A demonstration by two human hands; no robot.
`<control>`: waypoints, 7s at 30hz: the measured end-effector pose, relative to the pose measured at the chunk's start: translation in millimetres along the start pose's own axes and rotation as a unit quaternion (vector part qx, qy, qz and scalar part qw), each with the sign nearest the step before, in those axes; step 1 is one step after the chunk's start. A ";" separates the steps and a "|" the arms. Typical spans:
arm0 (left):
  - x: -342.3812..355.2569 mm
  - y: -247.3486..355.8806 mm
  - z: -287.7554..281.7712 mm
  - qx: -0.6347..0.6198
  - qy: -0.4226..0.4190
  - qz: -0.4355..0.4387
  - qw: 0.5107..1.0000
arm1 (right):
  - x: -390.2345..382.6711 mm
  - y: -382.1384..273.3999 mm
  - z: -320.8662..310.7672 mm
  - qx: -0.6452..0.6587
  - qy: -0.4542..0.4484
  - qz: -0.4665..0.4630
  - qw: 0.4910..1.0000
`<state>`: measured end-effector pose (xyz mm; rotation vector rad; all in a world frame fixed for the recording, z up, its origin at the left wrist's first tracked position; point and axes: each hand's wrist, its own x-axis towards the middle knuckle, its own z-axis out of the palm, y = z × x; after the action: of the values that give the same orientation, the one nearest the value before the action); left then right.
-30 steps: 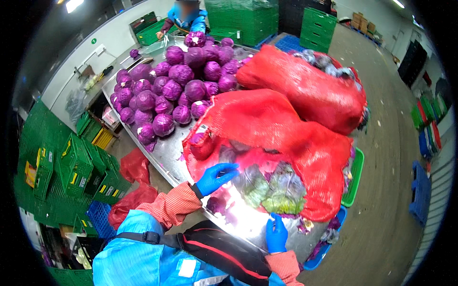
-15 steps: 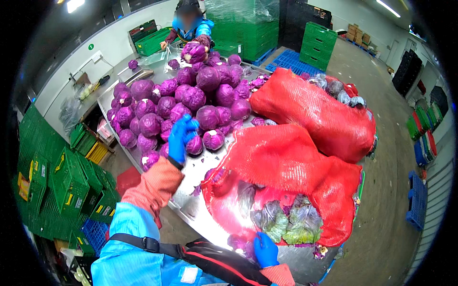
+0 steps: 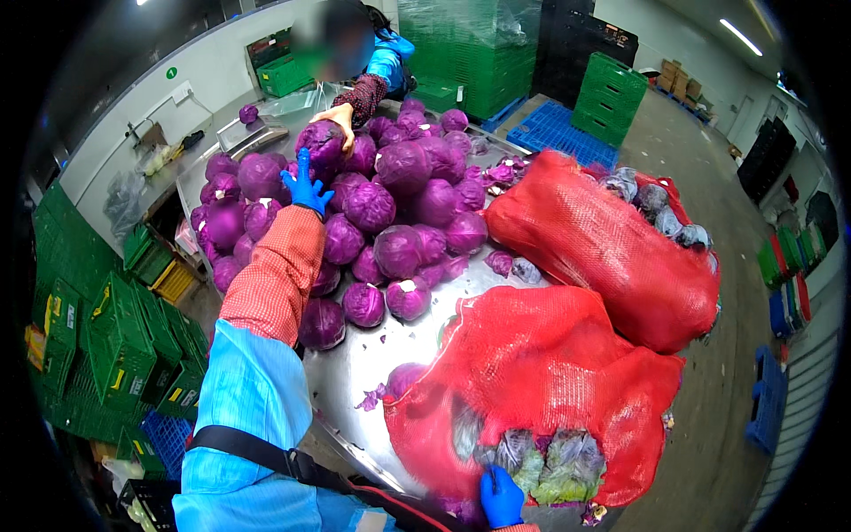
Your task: The person removes outer leaves and trims the stems of red cabbages using a knife. They take the cabbages from a mesh bag, peel away layers by hand, and stack the cleaned produce on a metal table.
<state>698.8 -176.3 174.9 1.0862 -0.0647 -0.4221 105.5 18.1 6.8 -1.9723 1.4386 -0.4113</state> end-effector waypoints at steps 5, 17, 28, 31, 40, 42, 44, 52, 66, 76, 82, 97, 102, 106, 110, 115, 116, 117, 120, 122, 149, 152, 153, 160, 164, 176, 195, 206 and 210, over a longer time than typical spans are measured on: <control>48.9 -7.4 6.3 -0.010 0.032 -0.014 0.999 | 7.1 2.1 -0.5 -0.067 -0.067 -0.006 0.995; 46.2 -8.4 -9.2 -0.224 -0.220 -0.128 0.941 | 13.7 1.8 5.3 -0.064 -0.057 -0.021 0.996; -161.7 -4.1 -51.0 -0.225 -0.422 -0.306 0.823 | 9.8 -4.5 3.4 0.036 -0.011 -0.054 0.998; -229.0 -19.6 -56.2 -0.131 -0.403 -0.312 0.850 | 0.9 -19.9 -13.0 0.093 0.016 0.008 0.996; -409.4 -125.3 -72.9 0.095 -0.550 -0.409 0.722 | -34.2 7.5 -66.3 0.327 0.167 0.076 0.927; -444.1 -147.4 -69.6 0.172 -0.573 -0.349 0.722 | -48.6 16.2 -73.6 0.308 0.180 0.060 0.932; -462.9 -183.4 -80.8 0.258 -0.572 -0.287 0.724 | -60.1 31.8 -71.5 0.324 0.146 0.063 0.933; -520.1 -211.8 -96.2 0.472 -0.669 0.145 0.555 | -90.7 86.7 -41.3 0.102 0.116 0.167 0.974; -541.3 -250.8 -87.7 0.402 -0.696 -0.027 0.595 | -106.4 90.3 -65.0 0.016 0.175 0.126 0.976; -555.7 -258.9 -75.4 0.498 -0.638 0.014 0.587 | -112.6 92.7 -55.1 -0.092 0.227 0.062 0.968; -559.1 -261.0 -75.5 0.490 -0.639 0.019 0.593 | -76.7 140.3 -41.2 -0.137 0.275 0.073 0.949; -506.7 -238.2 -127.8 0.301 -0.688 -0.198 0.630 | -40.5 150.0 -73.1 0.015 0.206 0.259 0.944; -506.2 -248.1 -138.2 0.343 -0.622 -0.177 0.681 | -71.8 74.9 -77.2 0.082 0.229 0.187 0.952; -509.8 -248.1 -129.7 0.383 -0.584 -0.198 0.688 | -110.5 44.1 -86.6 0.033 0.151 0.158 0.975; -517.0 -238.0 -117.8 0.366 -0.530 -0.298 0.705 | -149.7 81.7 -67.2 -0.019 0.184 0.136 0.973; -514.7 -242.7 -120.1 0.362 -0.557 -0.282 0.692 | -135.9 106.0 -68.2 0.098 0.280 0.179 0.938; -515.8 -241.8 -119.6 0.365 -0.564 -0.271 0.689 | -124.2 90.3 -71.4 0.117 0.287 0.143 0.940; -515.4 -246.2 -123.6 0.363 -0.577 -0.240 0.691 | -112.2 70.0 -81.1 0.097 0.211 0.155 0.960; -510.5 -253.3 -131.8 0.365 -0.585 -0.201 0.695 | -104.6 51.0 -81.1 0.031 0.124 0.126 0.984; -504.9 -253.5 -133.5 0.382 -0.552 -0.255 0.696 | -128.4 60.7 -79.0 0.012 0.127 0.078 0.989; -507.6 -240.9 -137.9 0.344 -0.575 -0.156 0.725 | -79.6 108.1 -68.8 0.034 0.203 0.203 0.957; -520.4 -212.6 -122.3 0.376 -0.549 0.031 0.746 | -84.6 81.7 -82.3 0.119 0.191 0.178 0.958; -527.5 -208.5 -120.2 0.345 -0.584 0.049 0.733 | -81.9 77.8 -77.9 0.124 0.231 0.143 0.954; -500.3 -221.7 -116.4 0.386 -0.654 0.101 0.643 | -86.2 110.9 -72.0 -0.012 0.210 0.193 0.958; -475.0 -212.1 -115.5 0.369 -0.628 -0.115 0.676 | -82.9 100.1 -70.6 -0.016 0.254 0.131 0.958; -496.0 -178.4 -140.7 0.334 -0.717 -0.083 0.606 | -45.8 80.4 -50.5 0.191 0.013 0.094 0.977; -500.1 -231.1 -92.1 0.376 -0.717 0.016 0.587 | -100.2 72.5 -56.2 -0.094 0.168 -0.026 0.981; -480.4 -254.1 -84.9 0.379 -0.717 0.025 0.585 | -45.9 84.8 -49.9 -0.116 0.102 0.080 0.985; -482.9 -255.0 -83.7 0.377 -0.711 0.064 0.590 | -41.3 82.7 -51.3 -0.087 0.129 0.075 0.985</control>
<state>199.7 -30.7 -11.9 1.2642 -1.9186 -1.1126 0.7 24.9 -5.3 -1.9831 1.8292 -0.5033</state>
